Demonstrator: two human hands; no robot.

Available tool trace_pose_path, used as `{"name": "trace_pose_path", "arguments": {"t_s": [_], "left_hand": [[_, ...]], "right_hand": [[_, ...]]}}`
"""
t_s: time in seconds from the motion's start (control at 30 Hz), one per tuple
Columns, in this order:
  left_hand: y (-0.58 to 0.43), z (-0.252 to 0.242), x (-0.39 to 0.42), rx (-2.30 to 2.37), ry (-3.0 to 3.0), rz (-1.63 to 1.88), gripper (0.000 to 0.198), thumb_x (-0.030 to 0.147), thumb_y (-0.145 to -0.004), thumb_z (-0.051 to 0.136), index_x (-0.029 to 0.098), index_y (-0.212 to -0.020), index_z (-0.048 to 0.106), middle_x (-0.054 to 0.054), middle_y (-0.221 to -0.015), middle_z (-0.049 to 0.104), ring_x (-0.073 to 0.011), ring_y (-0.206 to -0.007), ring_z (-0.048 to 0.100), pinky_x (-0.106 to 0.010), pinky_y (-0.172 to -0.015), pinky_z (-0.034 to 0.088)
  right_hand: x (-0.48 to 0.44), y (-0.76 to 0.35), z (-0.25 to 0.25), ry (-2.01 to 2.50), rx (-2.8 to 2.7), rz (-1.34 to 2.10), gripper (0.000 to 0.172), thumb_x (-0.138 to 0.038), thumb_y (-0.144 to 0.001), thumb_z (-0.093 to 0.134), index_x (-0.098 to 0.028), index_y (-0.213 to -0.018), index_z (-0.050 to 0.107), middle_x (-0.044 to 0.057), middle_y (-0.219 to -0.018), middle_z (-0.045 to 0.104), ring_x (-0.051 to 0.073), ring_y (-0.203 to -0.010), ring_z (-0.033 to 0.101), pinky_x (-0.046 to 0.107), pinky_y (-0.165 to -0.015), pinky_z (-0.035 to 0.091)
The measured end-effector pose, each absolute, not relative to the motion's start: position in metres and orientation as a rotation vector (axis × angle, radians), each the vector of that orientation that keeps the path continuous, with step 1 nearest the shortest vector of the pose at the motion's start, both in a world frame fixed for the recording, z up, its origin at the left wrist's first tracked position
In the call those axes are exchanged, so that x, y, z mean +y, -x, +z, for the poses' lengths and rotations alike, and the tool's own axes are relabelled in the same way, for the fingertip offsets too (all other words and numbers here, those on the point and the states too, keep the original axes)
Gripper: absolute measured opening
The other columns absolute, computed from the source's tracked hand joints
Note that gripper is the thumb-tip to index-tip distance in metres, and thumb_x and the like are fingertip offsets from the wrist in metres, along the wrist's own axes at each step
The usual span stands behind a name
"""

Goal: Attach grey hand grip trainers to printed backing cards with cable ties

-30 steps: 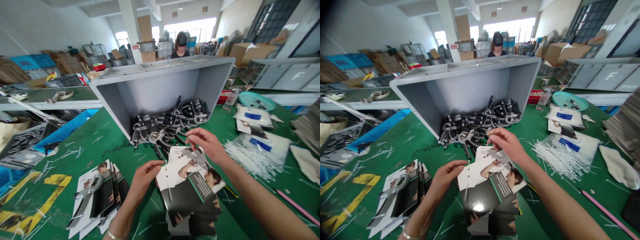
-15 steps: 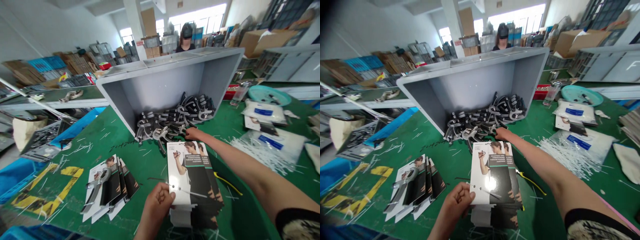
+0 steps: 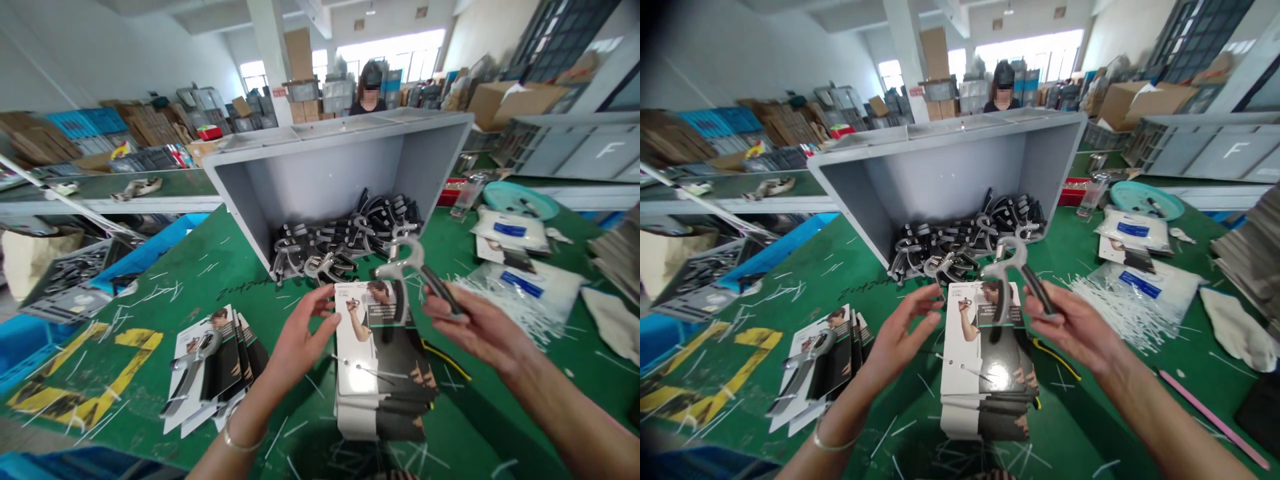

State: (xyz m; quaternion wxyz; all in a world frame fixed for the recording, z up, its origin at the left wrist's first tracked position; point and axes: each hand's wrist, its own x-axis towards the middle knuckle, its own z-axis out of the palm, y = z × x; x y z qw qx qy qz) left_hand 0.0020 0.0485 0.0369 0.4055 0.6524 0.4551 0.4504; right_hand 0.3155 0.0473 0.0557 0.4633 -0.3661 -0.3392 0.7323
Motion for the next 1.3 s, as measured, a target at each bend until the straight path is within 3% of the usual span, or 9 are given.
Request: {"name": "trace_pose_path", "arguments": {"t_s": [0.07,0.2,0.33,0.43,0.53,0.67,0.83,1.03,1.3], "left_hand": [[-0.019,0.037,0.068,0.975,-1.668,1.136,0.057,0.029,-0.085,0.069,0.025,-0.14,0.051,-0.011,-0.138,0.059,-0.0248,-0.119,0.059,-0.038,-0.101,0.047],[-0.029,0.025,0.087,0.931,-1.586,1.115,0.036,0.03,-0.088,0.066,0.022,-0.123,0.065,-0.008,-0.114,0.071,-0.0228,-0.101,0.067,-0.034,-0.089,0.052],[-0.019,0.011,0.077,1.025,-1.799,1.045,0.024,0.031,-0.088,0.067,0.024,-0.11,0.073,-0.007,-0.105,0.073,-0.0228,-0.098,0.064,-0.036,-0.09,0.047],[-0.016,0.009,0.063,0.981,-2.018,0.917,0.021,0.034,-0.087,0.068,0.027,-0.107,0.074,-0.006,-0.103,0.072,-0.0236,-0.101,0.06,-0.038,-0.094,0.042],[-0.022,0.015,0.062,0.981,-2.108,0.885,0.02,0.034,-0.09,0.065,0.027,-0.107,0.072,-0.006,-0.107,0.071,-0.0239,-0.107,0.057,-0.038,-0.097,0.039],[-0.041,0.022,0.083,1.088,-2.066,1.012,0.022,0.025,-0.093,0.058,0.025,-0.111,0.071,-0.006,-0.111,0.069,-0.0234,-0.108,0.057,-0.038,-0.098,0.038],[-0.056,0.018,0.088,1.016,-1.998,0.991,0.01,0.024,-0.087,0.067,0.023,-0.089,0.076,-0.004,-0.089,0.074,-0.023,-0.09,0.062,-0.035,-0.086,0.044],[-0.051,0.008,0.069,1.015,-2.189,1.0,0.019,0.024,-0.092,0.061,0.028,-0.102,0.077,-0.005,-0.096,0.075,-0.0243,-0.094,0.061,-0.04,-0.091,0.041],[-0.053,0.005,0.067,1.048,-2.125,1.016,0.016,0.022,-0.091,0.064,0.027,-0.1,0.077,-0.004,-0.102,0.073,-0.0223,-0.102,0.059,-0.039,-0.095,0.041]], "right_hand": [[0.031,-0.279,0.05,0.72,-0.666,1.975,0.017,-0.031,-0.093,0.062,-0.018,-0.104,0.064,-0.003,-0.071,0.042,0.006,-0.05,0.023,0.01,-0.039,0.031],[0.026,-0.245,0.035,0.637,-0.57,2.058,0.017,-0.027,-0.092,0.063,-0.014,-0.103,0.065,-0.001,-0.075,0.047,0.005,-0.053,0.029,0.009,-0.042,0.034],[0.022,-0.265,0.027,0.998,-0.953,2.023,0.031,-0.045,-0.097,0.053,-0.017,-0.099,0.065,0.0,-0.07,0.055,0.005,-0.044,0.028,0.015,-0.036,0.026],[0.012,-0.289,0.026,1.447,-1.485,1.428,0.035,-0.051,-0.095,0.052,-0.021,-0.082,0.062,0.001,-0.065,0.058,0.013,-0.049,0.045,0.023,-0.042,0.037],[0.003,-0.294,0.029,1.534,-1.8,0.694,0.016,-0.04,-0.094,0.058,-0.025,-0.09,0.064,0.006,-0.086,0.066,0.024,-0.08,0.061,0.036,-0.069,0.05],[0.003,-0.263,0.03,1.303,-2.136,0.585,0.013,-0.023,-0.093,0.061,-0.027,-0.104,0.065,0.007,-0.103,0.064,0.027,-0.101,0.056,0.043,-0.088,0.048],[0.021,-0.233,0.016,1.348,-2.119,0.509,0.005,-0.02,-0.091,0.063,-0.023,-0.087,0.064,0.006,-0.098,0.058,0.025,-0.098,0.055,0.041,-0.085,0.048],[0.034,-0.236,0.01,1.236,-1.901,0.664,0.01,-0.022,-0.093,0.061,-0.023,-0.084,0.064,0.005,-0.1,0.059,0.023,-0.102,0.055,0.041,-0.093,0.045],[0.029,-0.239,0.012,1.257,-1.932,0.701,0.017,-0.03,-0.098,0.053,-0.024,-0.086,0.064,0.006,-0.141,0.052,0.027,-0.134,0.039,0.05,-0.11,0.029]]}}
